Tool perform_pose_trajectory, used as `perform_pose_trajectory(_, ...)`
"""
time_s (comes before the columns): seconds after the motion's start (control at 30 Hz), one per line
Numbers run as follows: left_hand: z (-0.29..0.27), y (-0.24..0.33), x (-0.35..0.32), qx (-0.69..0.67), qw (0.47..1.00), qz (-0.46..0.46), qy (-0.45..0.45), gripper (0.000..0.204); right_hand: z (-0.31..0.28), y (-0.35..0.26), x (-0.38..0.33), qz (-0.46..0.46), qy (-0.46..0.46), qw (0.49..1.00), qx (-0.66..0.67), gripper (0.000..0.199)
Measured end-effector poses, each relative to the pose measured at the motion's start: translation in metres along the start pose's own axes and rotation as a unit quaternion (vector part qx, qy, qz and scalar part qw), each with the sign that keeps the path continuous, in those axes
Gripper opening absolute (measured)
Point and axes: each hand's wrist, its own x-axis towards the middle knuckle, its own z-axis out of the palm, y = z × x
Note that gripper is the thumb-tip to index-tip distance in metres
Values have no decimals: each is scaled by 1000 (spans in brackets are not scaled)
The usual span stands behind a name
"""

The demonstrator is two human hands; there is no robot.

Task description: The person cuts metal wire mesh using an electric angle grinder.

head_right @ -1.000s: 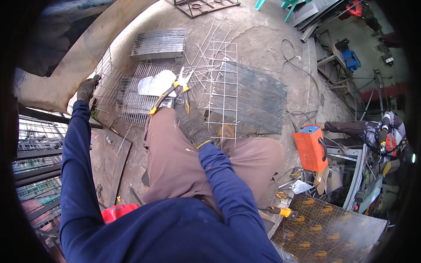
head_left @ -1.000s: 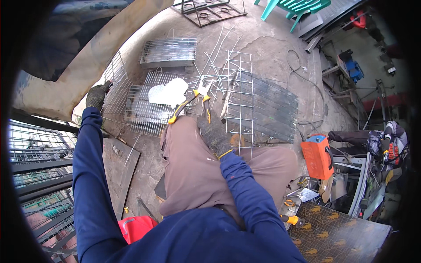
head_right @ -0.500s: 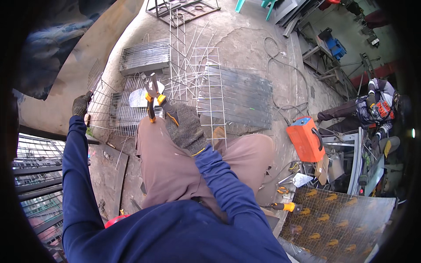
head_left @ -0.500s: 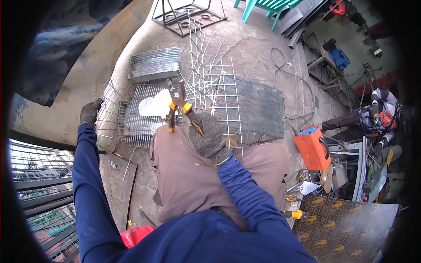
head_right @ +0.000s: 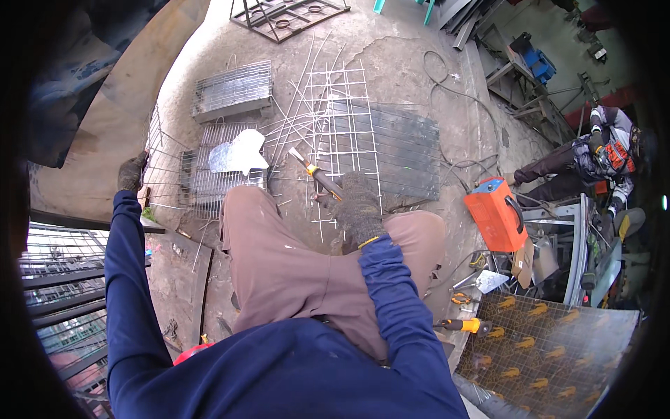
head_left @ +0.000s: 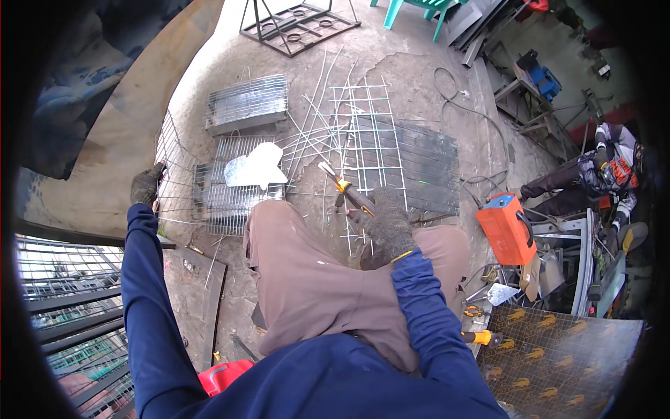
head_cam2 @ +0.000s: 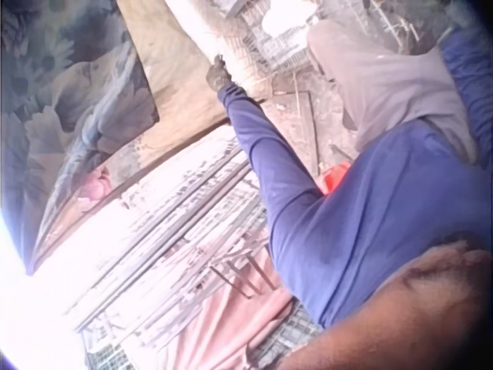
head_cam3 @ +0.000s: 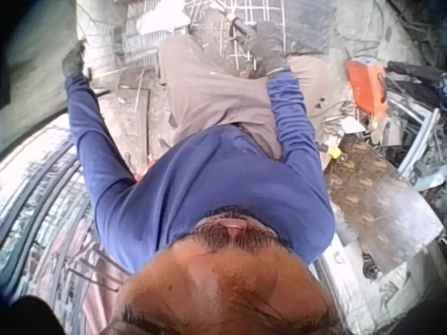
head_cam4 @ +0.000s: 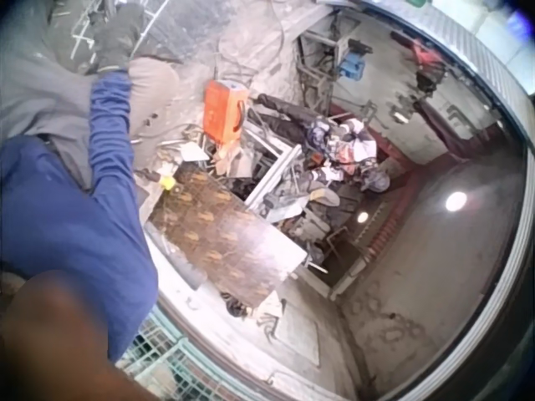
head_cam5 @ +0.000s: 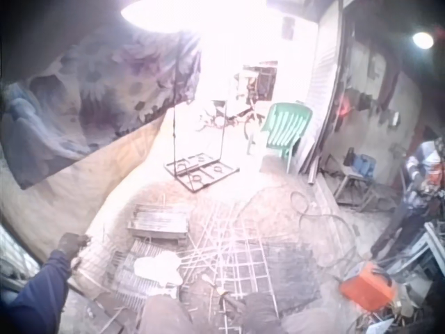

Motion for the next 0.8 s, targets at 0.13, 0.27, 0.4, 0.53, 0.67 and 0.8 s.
perform_pose_trajectory(0.13, 0, -3, 2, -1, 1000, 5, 9, 72, 8, 12, 6, 19, -53, 997, 60, 55)
perform_pose_trajectory(0.27, 1, -1, 1, 50, 999, 16, 14, 72, 22, 22, 10, -3, 53, 995, 81, 49)
perform_pose_trajectory(0.4, 1, 4, -6, 118, 992, 29, -27, 66, 35, 29, 9, -39, 136, 981, 134, 43)
perform_pose_trajectory(0.53, -2, 12, -13, 123, 991, 31, -41, 67, 36, 35, 10, -35, 163, 975, 149, 38)
perform_pose_trajectory(0.67, -7, 17, -19, 91, 995, 13, -46, 69, 23, 20, 13, -52, 155, 959, 230, 32)
perform_pose_trajectory(0.8, -14, 16, -19, 39, 998, -39, -30, 76, 8, -26, 32, -34, 54, 934, 353, 31)
